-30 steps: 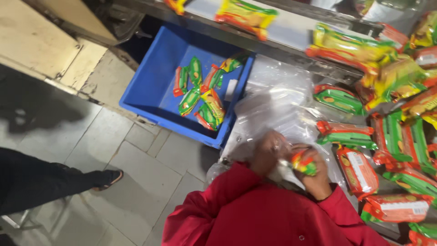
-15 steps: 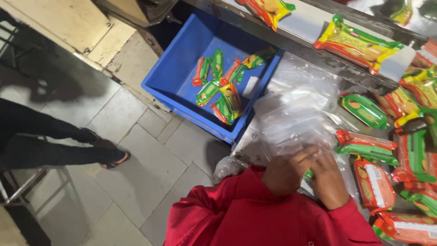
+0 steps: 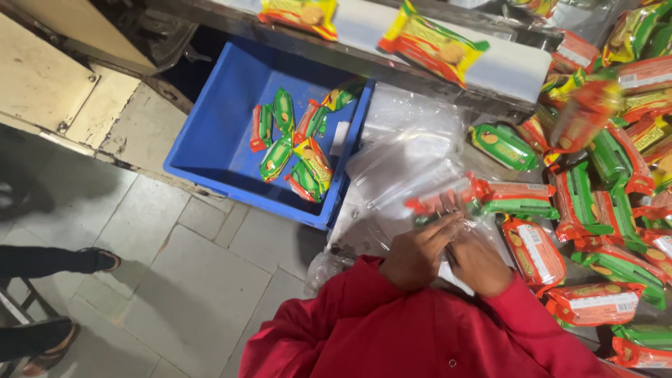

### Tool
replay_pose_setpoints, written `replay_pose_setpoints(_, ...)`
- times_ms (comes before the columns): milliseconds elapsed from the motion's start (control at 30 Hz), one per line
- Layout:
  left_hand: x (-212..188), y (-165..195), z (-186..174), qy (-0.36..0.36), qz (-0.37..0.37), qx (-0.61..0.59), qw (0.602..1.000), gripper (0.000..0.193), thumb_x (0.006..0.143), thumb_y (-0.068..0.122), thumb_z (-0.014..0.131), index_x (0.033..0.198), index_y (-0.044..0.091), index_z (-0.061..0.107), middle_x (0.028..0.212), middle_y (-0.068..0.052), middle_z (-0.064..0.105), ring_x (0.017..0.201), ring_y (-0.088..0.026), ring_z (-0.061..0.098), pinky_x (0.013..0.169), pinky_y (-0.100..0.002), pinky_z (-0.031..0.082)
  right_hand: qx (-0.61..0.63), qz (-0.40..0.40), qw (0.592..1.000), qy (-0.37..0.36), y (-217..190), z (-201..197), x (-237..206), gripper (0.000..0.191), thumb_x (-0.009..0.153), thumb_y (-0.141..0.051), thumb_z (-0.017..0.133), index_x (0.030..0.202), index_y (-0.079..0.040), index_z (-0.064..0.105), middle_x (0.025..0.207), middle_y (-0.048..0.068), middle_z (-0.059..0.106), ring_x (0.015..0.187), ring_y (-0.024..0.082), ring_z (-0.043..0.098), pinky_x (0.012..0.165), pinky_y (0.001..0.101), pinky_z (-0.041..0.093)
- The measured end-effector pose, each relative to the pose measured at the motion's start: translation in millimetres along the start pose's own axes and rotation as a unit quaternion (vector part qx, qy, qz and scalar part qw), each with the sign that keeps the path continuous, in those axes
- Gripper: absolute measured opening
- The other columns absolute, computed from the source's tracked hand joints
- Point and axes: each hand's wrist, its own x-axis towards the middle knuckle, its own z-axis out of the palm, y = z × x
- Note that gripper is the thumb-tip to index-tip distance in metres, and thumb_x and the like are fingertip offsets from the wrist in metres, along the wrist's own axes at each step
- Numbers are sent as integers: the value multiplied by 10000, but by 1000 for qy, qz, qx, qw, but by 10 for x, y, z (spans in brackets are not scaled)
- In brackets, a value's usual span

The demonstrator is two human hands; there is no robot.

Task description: The person repeatedly picks packaged biscuits from a conveyor belt and places them into a clear plastic bag. The person handles the items one at a time, filling the bag and occasionally adjusting its position on the table.

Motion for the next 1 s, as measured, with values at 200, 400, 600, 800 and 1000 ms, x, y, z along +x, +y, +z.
replay_pose_setpoints(200, 9, -105, -5, -16, -1, 33, 999, 641, 797, -41, 515, 1422, 73, 595, 1470, -83, 618, 1032, -313, 721, 816, -428, 597, 291, 151, 943, 64, 410, -562, -257, 387, 717, 19, 530, 1051, -50, 714, 1137, 143, 746, 1035, 333, 727, 934, 395, 568)
replay_pose_setpoints(400, -27, -46, 15, -27, -11, 74, 997, 716, 770, -39, 527, 1482, 43, 529, 1515, -106, 556, 1025, -334, 686, 802, -438, 586, -31, 110, 990, 86, 617, -821, 237, 654, 528, 69, 666, 1162, -93, 674, 1167, 158, 634, 1163, 402, 515, 975, 504, 451)
replay_pose_setpoints(600, -6, -185, 34, -15, -13, 40, 999, 729, 756, -34, 535, 1482, 32, 515, 1506, -140, 563, 1150, -330, 652, 897, -434, 565, 372, -16, 887, 272, 172, -845, -73, 514, 734, -1, 718, 1226, -96, 604, 1309, 111, 621, 1316, 342, 580, 1139, 471, 464)
replay_pose_setpoints(800, 166, -55, -5, 29, -9, -40, 999, 687, 764, -6, 586, 1450, 8, 544, 1397, -201, 597, 1192, -388, 647, 964, -450, 566, 236, -47, 939, 247, -136, -423, -251, 349, 788, -122, 761, 1125, -78, 681, 1200, 152, 696, 1221, 359, 653, 1111, 504, 490)
replay_pose_setpoints(1000, 32, 306, -67, 51, 34, 54, 997, 614, 827, -12, 564, 1440, 17, 550, 1498, -167, 594, 915, -349, 733, 724, -412, 591, -126, -5, 968, 217, -228, 1, -127, 303, 741, -119, 658, 1009, 2, 730, 1114, 176, 701, 1186, 370, 653, 1205, 570, 376)
